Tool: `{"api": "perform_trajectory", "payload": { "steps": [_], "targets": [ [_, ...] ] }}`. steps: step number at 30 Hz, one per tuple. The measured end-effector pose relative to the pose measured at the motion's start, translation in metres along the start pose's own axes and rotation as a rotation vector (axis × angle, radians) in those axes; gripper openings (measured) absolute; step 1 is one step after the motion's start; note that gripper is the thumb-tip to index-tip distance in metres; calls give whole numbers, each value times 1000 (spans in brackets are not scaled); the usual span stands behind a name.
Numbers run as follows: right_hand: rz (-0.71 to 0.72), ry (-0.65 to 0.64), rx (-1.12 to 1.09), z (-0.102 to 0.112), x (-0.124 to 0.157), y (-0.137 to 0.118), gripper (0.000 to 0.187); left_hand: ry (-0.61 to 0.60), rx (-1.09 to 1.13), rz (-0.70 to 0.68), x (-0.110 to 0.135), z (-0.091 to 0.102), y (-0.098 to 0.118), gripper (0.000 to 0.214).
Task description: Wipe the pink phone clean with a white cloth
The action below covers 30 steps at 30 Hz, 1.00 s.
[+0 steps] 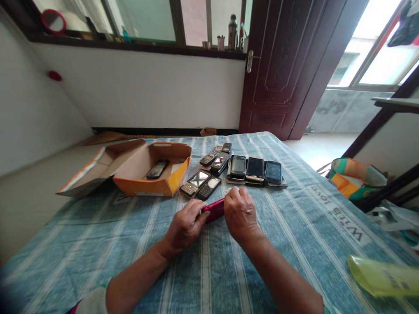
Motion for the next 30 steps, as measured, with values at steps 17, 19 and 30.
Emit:
{"api": "perform_trajectory", "payload": {
  "steps": [17,19,30],
  "targets": [
    [232,90,-139,12,16,-48,19,29,69,-23,-3,9,7,25],
    [243,89,-150,13,17,-50,19,40,76,-36,-3,10,8,25],
    [158,58,-79,9,8,-29,21,5,53,4,-2,6,5,23]
  ]
}}
Point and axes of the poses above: each hand's wrist, its own x-axis away from the middle knuckle, its own z-axis out of the back of the hand, y = z × x, the point moved 6 cm from there along -x, towards the middle knuckle, and after that the axes turned 4 degrees about -y, right-handed, at the moved point
